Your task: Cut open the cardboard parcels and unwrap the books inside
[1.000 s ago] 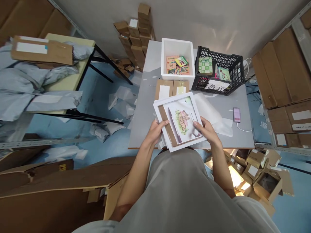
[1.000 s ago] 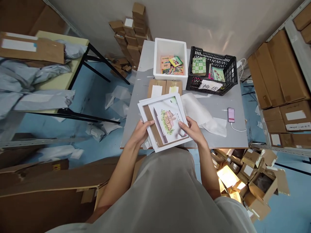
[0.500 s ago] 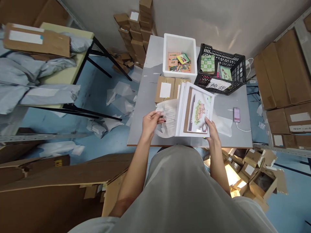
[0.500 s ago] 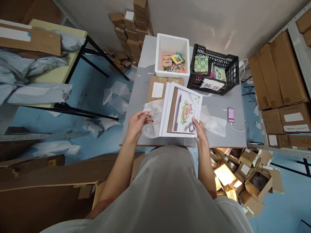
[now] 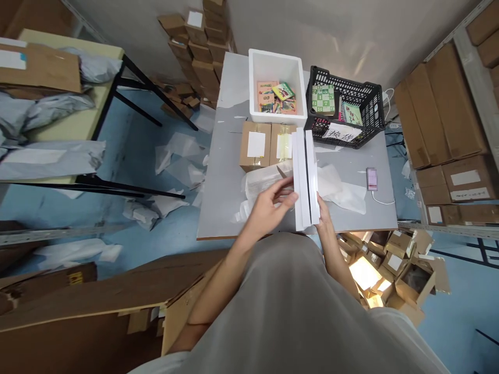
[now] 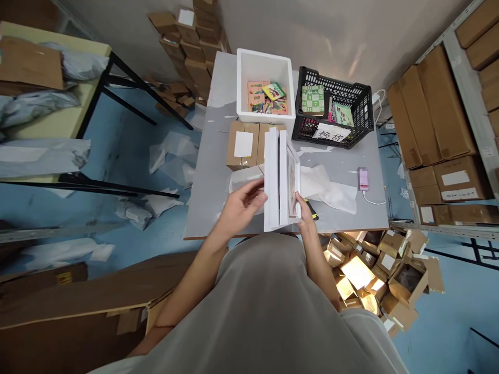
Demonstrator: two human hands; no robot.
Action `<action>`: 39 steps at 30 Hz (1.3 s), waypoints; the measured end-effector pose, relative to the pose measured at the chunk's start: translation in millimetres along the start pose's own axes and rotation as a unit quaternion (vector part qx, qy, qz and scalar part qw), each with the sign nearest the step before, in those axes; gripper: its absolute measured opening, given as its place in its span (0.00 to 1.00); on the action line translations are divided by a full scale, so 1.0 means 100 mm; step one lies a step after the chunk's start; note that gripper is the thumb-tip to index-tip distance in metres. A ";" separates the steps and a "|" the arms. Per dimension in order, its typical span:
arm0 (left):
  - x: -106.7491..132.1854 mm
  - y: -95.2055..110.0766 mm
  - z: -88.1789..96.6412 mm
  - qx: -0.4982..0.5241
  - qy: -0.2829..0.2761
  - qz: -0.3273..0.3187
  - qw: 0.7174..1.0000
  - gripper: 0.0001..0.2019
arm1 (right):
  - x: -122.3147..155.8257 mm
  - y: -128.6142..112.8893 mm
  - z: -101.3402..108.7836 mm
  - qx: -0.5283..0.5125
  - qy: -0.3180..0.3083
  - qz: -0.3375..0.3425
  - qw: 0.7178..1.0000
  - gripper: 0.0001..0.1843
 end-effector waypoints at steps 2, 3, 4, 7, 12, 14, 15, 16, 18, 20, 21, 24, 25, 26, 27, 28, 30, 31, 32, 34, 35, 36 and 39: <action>0.02 0.04 -0.12 0.001 0.005 0.003 1.000 0.32 | 0.00 0.04 0.00 -0.013 0.015 -0.006 1.000 0.39; 0.03 0.05 -0.13 0.003 0.011 0.006 1.000 0.31 | 0.01 0.05 0.01 -0.022 0.020 -0.008 1.000 0.40; 0.04 0.04 -0.12 0.008 0.016 0.011 1.000 0.29 | 0.02 0.05 0.02 -0.027 0.020 -0.008 0.999 0.41; 0.02 -0.01 0.03 0.026 0.030 0.024 0.999 0.27 | 0.05 0.05 0.05 -0.058 0.009 -0.033 0.998 0.41; -0.09 -0.13 0.37 0.020 0.066 0.024 0.997 0.25 | 0.13 -0.12 0.18 -0.097 0.016 -0.072 0.993 0.41; -0.12 -0.20 0.45 0.009 0.075 0.025 0.997 0.25 | 0.19 -0.33 0.22 -0.072 0.029 -0.038 0.996 0.39; -0.13 -0.23 0.46 0.005 0.071 0.026 0.997 0.25 | 0.22 -0.44 0.22 -0.054 0.034 -0.017 0.998 0.38; -0.14 -0.25 0.46 0.004 0.064 0.026 0.998 0.27 | 0.26 -0.55 0.22 -0.035 0.038 0.004 0.999 0.37; -0.15 -0.28 0.44 0.008 0.050 0.016 0.999 0.30 | 0.35 -0.72 0.20 -0.001 0.050 0.039 0.998 0.35; -0.16 -0.28 0.43 0.014 0.053 -0.007 0.998 0.34 | 0.43 -0.85 0.20 0.026 0.070 0.074 0.994 0.34; -0.16 -0.28 0.44 0.012 0.065 -0.020 0.998 0.34 | 0.47 -0.89 0.21 0.038 0.081 0.094 0.992 0.34; -0.16 -0.29 0.53 -0.007 0.127 -0.048 0.991 0.34 | 0.56 -0.98 0.21 0.075 0.089 0.149 0.982 0.31; -0.15 -0.30 0.57 -0.014 0.145 -0.053 0.988 0.35 | 0.58 -0.99 0.18 0.088 0.075 0.161 0.980 0.31; -0.16 -0.30 0.60 -0.020 0.155 -0.056 0.986 0.36 | 0.60 -0.99 0.15 0.099 0.059 0.170 0.979 0.31; -0.16 -0.30 0.63 -0.024 0.157 -0.056 0.986 0.36 | 0.61 -0.99 0.12 0.107 0.047 0.175 0.978 0.31; -0.17 -0.31 0.65 -0.026 0.147 -0.054 0.987 0.36 | 0.63 -0.99 0.12 0.109 0.043 0.178 0.977 0.30; -0.18 -0.35 0.63 -0.019 0.086 -0.032 0.996 0.35 | 0.65 -1.00 0.15 0.098 0.062 0.176 0.978 0.28; -0.18 -0.39 0.58 -0.002 0.046 -0.014 0.999 0.35 | 0.64 -0.99 0.17 0.086 0.073 0.168 0.979 0.27; -0.15 -0.42 0.53 0.024 0.008 0.005 1.000 0.35 | 0.63 -0.98 0.18 0.074 0.076 0.154 0.982 0.27; -0.07 -0.49 0.41 0.093 -0.041 0.044 0.994 0.37 | 0.57 -0.92 0.14 0.050 0.061 0.111 0.991 0.28; -0.02 -0.53 0.36 0.124 -0.043 0.063 0.989 0.38 | 0.54 -0.87 0.12 0.040 0.052 0.087 0.994 0.29; 0.02 -0.57 0.33 0.145 -0.034 0.081 0.986 0.39 | 0.51 -0.82 0.11 0.031 0.046 0.065 0.996 0.29; 0.12 -0.69 0.29 0.156 0.018 0.116 0.981 0.37 | 0.45 -0.70 0.16 0.025 0.056 0.024 0.998 0.31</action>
Point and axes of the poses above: each hand's wrist, its own x-axis away from the middle knuckle, its own z-axis out of the back of the hand, y = z × x, the point moved 10 cm from there along -x, towards the middle knuckle, and after that the axes turned 9 degrees about -z, right-handed, at the moved point
